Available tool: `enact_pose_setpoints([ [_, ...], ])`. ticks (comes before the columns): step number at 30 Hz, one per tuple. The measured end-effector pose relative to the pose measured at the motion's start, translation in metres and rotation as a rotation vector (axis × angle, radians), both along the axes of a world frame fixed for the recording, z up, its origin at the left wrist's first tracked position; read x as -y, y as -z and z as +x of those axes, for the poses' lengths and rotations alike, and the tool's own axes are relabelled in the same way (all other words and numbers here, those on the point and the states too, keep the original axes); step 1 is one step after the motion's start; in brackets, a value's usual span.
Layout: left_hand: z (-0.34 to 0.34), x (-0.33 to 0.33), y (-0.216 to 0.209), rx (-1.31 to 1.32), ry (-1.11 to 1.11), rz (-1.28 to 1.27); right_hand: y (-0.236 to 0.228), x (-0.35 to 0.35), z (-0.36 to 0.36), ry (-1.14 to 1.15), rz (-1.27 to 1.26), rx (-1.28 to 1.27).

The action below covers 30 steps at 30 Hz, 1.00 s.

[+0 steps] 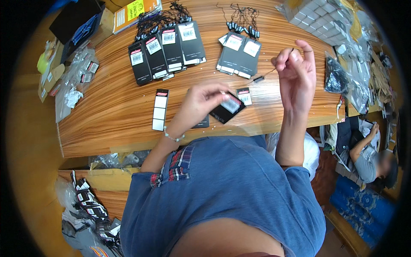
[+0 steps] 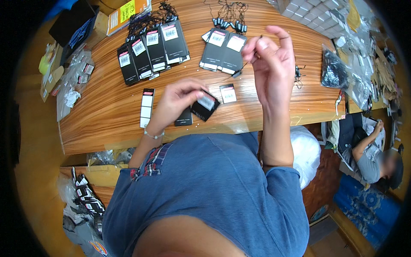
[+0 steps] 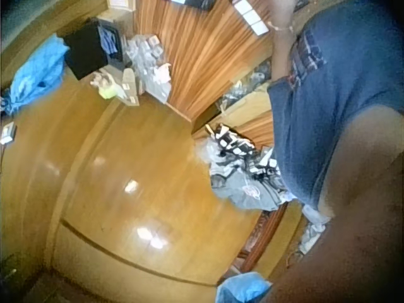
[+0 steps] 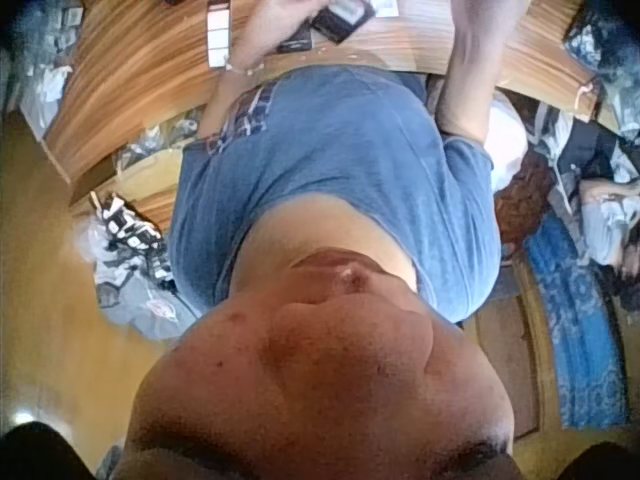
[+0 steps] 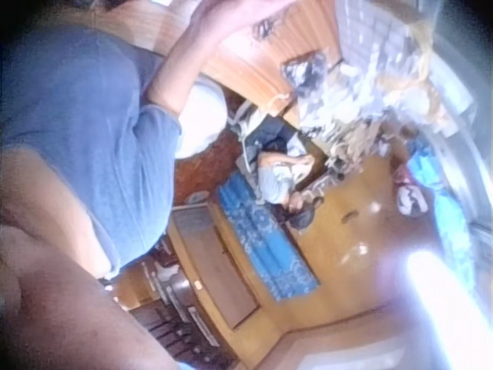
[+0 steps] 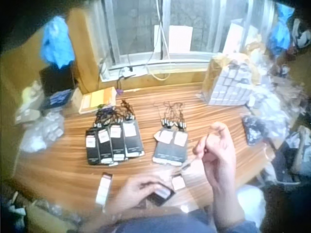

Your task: The person repeatedly picks up small black rectangular boxes and thin black cords from a wooden table, attaches the cords to the boxes, and places the assembled units back on the table. The person handles the items one at a time, organizing them into small stacks.

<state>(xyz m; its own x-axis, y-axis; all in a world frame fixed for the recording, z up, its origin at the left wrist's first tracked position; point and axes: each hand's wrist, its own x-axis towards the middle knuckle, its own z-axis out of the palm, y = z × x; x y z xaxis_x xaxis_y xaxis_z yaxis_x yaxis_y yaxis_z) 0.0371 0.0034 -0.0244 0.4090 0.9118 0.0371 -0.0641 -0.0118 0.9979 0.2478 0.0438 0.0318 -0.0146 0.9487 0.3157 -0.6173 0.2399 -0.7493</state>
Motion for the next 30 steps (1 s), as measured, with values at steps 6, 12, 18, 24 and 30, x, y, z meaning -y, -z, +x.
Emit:
enact_pose_setpoints([
  [6,-0.009,-0.01,-0.02,0.016,-0.357,0.192,-0.003,0.037,-0.034,-0.135,-0.103,0.417],
  [12,-0.012,-0.012,-0.027,-0.022,-0.475,0.327,0.007,0.038,-0.054,-0.105,-0.106,0.501],
  [18,-0.009,-0.009,-0.026,0.05,-0.48,0.236,0.014,0.032,-0.068,0.022,-0.069,0.627],
  [24,-0.008,-0.007,-0.024,0.078,-0.515,0.273,0.017,0.032,-0.073,0.072,-0.006,0.658],
  [30,-0.006,-0.004,-0.027,0.039,-0.513,0.252,0.015,0.032,-0.074,0.104,0.027,0.674],
])
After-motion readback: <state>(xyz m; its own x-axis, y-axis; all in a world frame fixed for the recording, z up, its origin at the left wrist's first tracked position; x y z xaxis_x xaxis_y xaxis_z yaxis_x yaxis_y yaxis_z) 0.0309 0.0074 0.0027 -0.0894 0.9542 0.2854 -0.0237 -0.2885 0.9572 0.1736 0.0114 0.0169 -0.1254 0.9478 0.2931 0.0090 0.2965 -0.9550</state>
